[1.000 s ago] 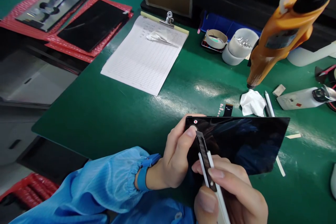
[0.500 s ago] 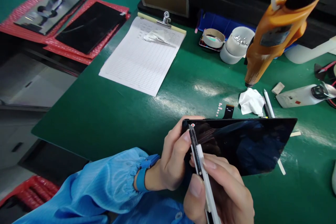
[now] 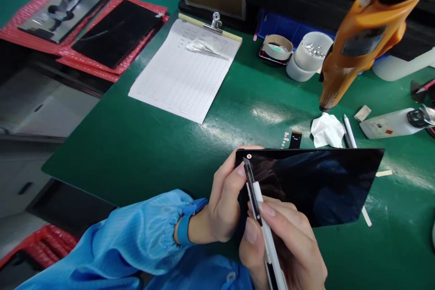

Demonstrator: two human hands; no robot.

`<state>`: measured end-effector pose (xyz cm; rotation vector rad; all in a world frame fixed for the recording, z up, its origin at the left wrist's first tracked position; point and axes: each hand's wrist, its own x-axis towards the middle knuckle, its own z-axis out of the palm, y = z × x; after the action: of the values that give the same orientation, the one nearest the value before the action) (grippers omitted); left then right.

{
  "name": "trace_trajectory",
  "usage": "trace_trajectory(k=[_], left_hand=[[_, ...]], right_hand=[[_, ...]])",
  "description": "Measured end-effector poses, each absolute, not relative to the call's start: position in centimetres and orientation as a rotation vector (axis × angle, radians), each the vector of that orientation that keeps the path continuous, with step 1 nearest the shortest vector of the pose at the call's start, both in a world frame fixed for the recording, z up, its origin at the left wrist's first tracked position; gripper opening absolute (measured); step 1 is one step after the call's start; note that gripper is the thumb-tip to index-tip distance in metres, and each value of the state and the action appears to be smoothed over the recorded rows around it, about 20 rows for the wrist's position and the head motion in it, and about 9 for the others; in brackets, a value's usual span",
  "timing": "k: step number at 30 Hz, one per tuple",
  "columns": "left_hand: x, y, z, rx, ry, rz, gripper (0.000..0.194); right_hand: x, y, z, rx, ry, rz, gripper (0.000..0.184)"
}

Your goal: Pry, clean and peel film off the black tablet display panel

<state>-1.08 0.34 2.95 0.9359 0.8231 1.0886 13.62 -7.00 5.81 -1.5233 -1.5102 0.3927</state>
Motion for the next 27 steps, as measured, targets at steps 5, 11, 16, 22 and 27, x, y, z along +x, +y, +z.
trace_trajectory(k=[5,11,16,22,27], left_hand=[[-1.0,0.5,2.9,0.925,0.842,1.075,0.048],[-1.2,0.6,2.9,0.95,0.833,1.076,0.039],[-1.1,0.7,3.0,1.027,0.873,1.095,0.042],[-1.0,0.6,2.9,0.987,0.795,1.115,0.033],[-1.1,0.7,3.1,0.978,0.76,1.121,0.03]], right_hand=[[11.5,-8.1,4.5,-1.525,-1.488,0.316,0.038],[10.7,-6.6,4.7,-1.478,-1.533,0.236,0.027],[10.0,-5.5,5.0,-1.384,-1.602,0.215,0.023],[10.9,-5.7,5.1,-1.402,-1.658,0.256,0.021],[11.8,-6.1,4.5,-1.352,-1.688,0.265,0.031]])
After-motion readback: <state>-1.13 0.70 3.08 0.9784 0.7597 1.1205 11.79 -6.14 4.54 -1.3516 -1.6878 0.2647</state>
